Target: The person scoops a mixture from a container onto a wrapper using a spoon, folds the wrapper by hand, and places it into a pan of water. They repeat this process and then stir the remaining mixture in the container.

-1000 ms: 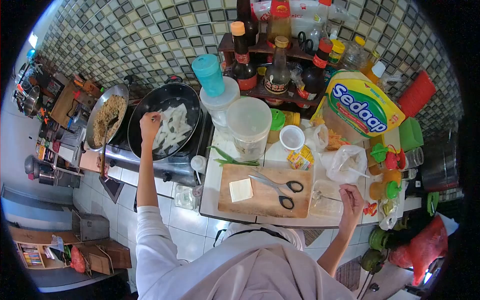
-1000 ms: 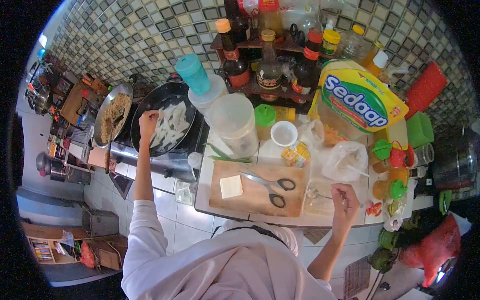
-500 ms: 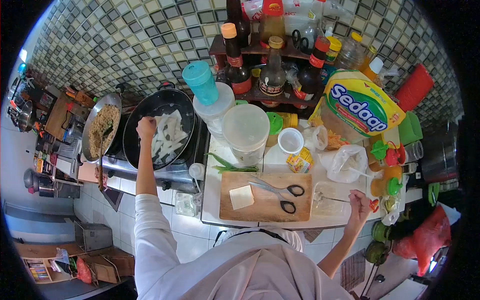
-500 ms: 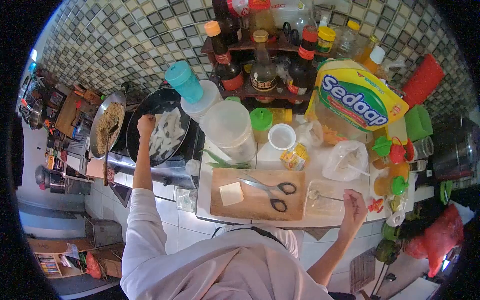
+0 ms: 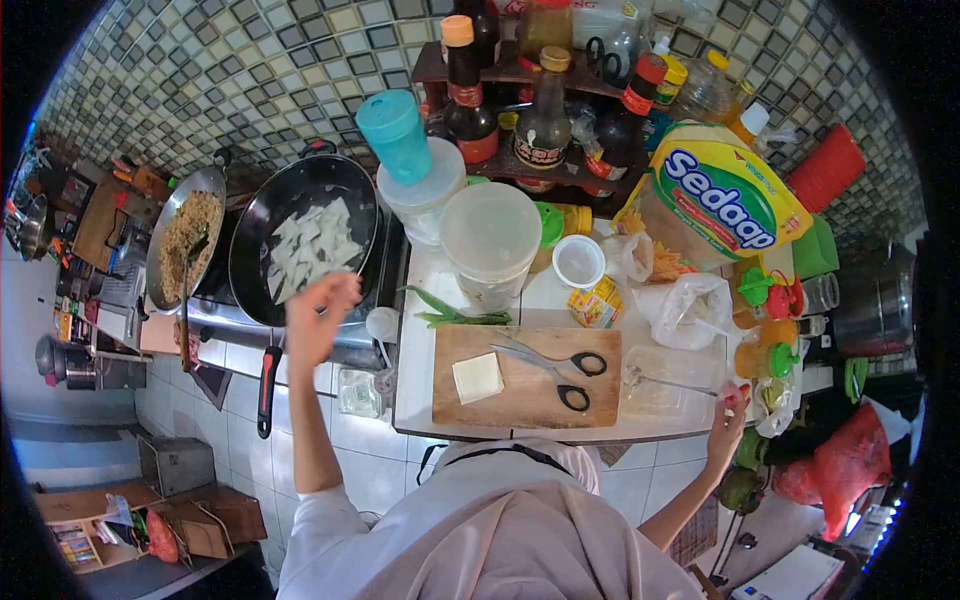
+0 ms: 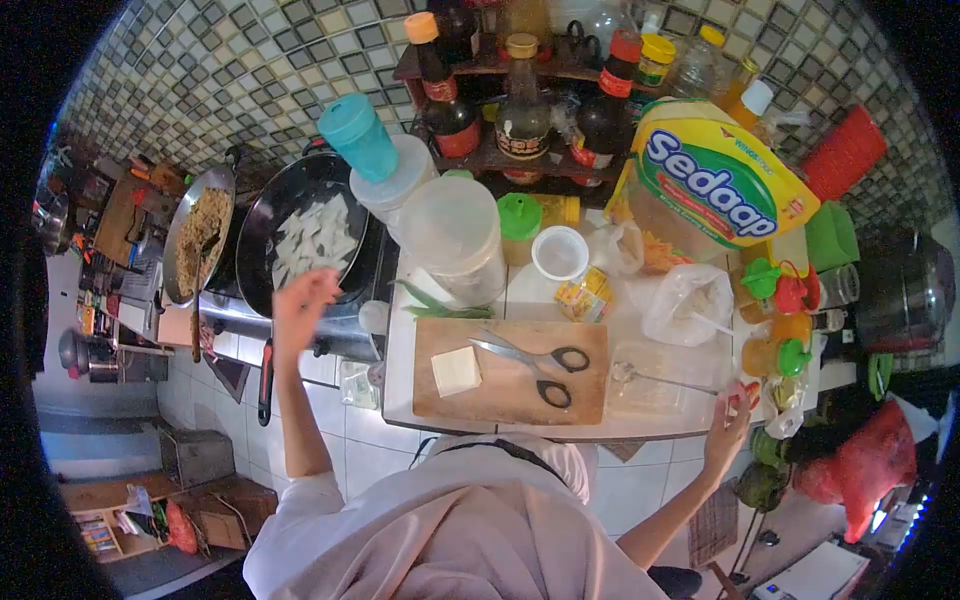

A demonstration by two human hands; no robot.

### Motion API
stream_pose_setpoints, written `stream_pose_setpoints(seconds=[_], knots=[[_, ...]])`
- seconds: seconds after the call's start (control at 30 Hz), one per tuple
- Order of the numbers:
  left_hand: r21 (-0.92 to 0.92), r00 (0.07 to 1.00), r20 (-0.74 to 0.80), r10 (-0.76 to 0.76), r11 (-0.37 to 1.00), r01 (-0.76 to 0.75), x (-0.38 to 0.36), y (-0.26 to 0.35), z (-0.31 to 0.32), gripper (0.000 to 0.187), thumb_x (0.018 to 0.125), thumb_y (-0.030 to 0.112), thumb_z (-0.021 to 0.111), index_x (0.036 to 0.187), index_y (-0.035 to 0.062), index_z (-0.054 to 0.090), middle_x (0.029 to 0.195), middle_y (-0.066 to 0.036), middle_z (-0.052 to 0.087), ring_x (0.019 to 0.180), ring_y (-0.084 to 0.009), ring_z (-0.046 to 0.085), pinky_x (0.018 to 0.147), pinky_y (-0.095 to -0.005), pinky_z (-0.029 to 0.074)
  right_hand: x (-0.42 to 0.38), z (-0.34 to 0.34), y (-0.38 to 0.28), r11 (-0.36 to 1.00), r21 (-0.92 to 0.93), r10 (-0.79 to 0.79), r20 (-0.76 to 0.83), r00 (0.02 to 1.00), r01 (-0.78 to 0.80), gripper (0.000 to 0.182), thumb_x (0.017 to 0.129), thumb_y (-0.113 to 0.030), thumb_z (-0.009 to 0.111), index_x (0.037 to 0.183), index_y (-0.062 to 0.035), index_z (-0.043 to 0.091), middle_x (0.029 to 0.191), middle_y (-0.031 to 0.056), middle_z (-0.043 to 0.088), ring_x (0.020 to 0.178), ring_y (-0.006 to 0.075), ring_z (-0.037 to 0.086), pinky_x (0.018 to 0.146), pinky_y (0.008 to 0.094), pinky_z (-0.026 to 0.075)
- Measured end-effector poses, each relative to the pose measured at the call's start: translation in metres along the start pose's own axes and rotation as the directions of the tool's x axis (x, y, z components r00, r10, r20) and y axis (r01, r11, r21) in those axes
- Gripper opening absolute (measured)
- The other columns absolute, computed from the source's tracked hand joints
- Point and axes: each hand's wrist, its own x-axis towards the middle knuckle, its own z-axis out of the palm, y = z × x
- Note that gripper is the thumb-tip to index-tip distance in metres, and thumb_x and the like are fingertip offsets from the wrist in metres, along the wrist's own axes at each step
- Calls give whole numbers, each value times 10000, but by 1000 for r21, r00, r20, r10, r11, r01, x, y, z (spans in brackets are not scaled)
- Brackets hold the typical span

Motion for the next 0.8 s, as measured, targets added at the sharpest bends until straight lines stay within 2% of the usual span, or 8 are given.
stream_pose_setpoints(seconds=[0.07, 0.17, 0.27, 0.37, 0.5, 0.57, 0.7, 0.8], knots=[[-13, 989, 150, 20, 1000, -18, -27, 25, 27, 223, 750, 134, 620, 956, 49, 608, 784, -68, 620, 672, -115, 562, 591, -237, 434, 3, 8, 6, 981, 163, 89, 92, 992, -103, 346, 804, -178, 580, 1125, -68, 510, 947, 96, 559, 706, 126, 488, 578, 239, 411], [8, 952, 247, 178, 983, -186, -58, 39, 71, 301, 715, 177, 660, 989, 71, 592, 849, -96, 587, 771, -225, 564, 659, -283, 446, 9, 15, 5, 979, 135, 129, 156, 979, -151, 271, 784, -153, 599, 1021, -30, 555, 810, 62, 548, 625, 112, 460, 548, 243, 391], [65, 952, 228, 204, 972, -224, -75, 48, 96, 414, 692, 272, 679, 1043, 87, 560, 954, -92, 525, 847, -246, 515, 693, -333, 422, 17, 7, -14, 975, 143, 132, 255, 958, -172, 202, 764, -129, 618, 915, -4, 567, 672, 22, 484, 558, 99, 407, 509, 238, 351], [249, 935, 257, 246, 918, -310, -80, 53, 109, 503, 650, 314, 703, 1078, 103, 547, 990, -90, 465, 882, -225, 495, 703, -341, 388, 22, 10, -8, 997, 78, -36, 202, 979, 21, 209, 772, -178, 617, 917, -38, 562, 588, -11, 399, 523, 73, 359, 477, 215, 312], [282, 926, 281, 253, 900, -332, -82, 51, 117, 533, 637, 347, 697, 1085, 103, 545, 975, -59, 463, 868, -216, 484, 741, -361, 358, 20, 2, -47, 977, 206, 27, 104, 994, -48, 123, 761, -97, 618, 855, -28, 579, 596, -22, 417, 531, 63, 351, 488, 206, 290], [277, 925, 286, 252, 902, -331, -82, 51, 116, 524, 649, 354, 683, 1092, 113, 541, 977, -46, 460, 880, -207, 473, 739, -359, 345, 16, 4, -62, 770, 610, 168, 91, 982, -188, 111, 805, -127, 577, 828, -18, 586, 589, -23, 449, 533, 48, 348, 484, 189, 276], [316, 928, 261, 265, 885, -342, -83, 53, 116, 515, 644, 364, 679, 1083, 127, 552, 942, -19, 472, 890, -191, 464, 730, -356, 330, 0, 12, -100, 670, 684, 208, 201, 957, -289, 190, 861, -162, 499, 821, 3, 584, 594, -11, 482, 533, 42, 351, 480, 185, 274], [346, 928, 247, 278, 870, -352, -84, 56, 115, 505, 638, 365, 682, 1066, 122, 568, 927, -18, 483, 876, -188, 469, 727, -352, 330, -4, 5, -110, 812, 580, -20, 144, 989, -68, 253, 897, -170, 417, 818, 12, 574, 624, 12, 513, 547, 52, 374, 490, 201, 299]])
